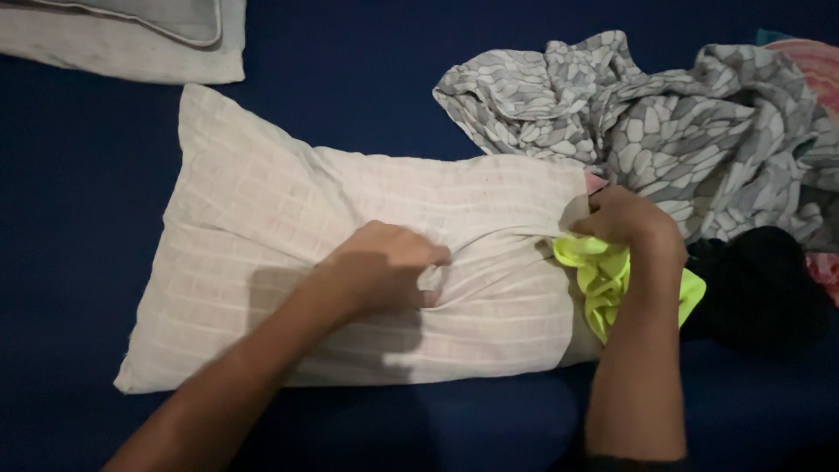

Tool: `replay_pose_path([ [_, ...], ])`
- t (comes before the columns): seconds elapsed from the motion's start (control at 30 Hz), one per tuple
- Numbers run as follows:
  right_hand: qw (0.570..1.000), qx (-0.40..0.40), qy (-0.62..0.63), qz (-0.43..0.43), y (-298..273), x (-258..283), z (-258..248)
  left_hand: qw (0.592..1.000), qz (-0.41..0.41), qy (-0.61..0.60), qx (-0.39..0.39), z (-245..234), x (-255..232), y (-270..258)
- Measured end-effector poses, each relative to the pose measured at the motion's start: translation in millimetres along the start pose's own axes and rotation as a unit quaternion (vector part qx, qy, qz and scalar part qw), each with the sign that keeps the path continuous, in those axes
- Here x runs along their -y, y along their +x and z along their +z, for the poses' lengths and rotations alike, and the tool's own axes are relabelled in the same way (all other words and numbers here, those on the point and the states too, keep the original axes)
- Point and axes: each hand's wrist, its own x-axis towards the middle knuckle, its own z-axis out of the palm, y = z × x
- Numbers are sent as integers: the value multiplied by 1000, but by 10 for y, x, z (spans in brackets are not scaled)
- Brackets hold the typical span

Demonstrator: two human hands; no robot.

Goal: The person wipes the surface of a white pillow with a neon yellow cloth on a blue bed. They flip the pillow over to clean the other side and continue wiping. The person then moves to a second pillow and repeats the wiping process.

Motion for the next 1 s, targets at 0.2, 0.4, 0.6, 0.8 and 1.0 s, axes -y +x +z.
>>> replay_pose_path([
  [0.2,998,11,-5,-54,52,-2,116,954,274,14,-118,281,-38,367],
  [0.4,998,28,35,-41,57,-17,77,969,246,-2,-28,530,22,629],
  [0.6,981,-190,13,-47,-488,426,-39,977,213,-7,-29,541,23,605],
  [0.8,845,-326,106,-411,-766,1149,58,989,147,-7,23,517,-41,568],
  [1.0,903,-130,160,-376,-685,1276,127,980,198,-21,-31,554,9,545],
])
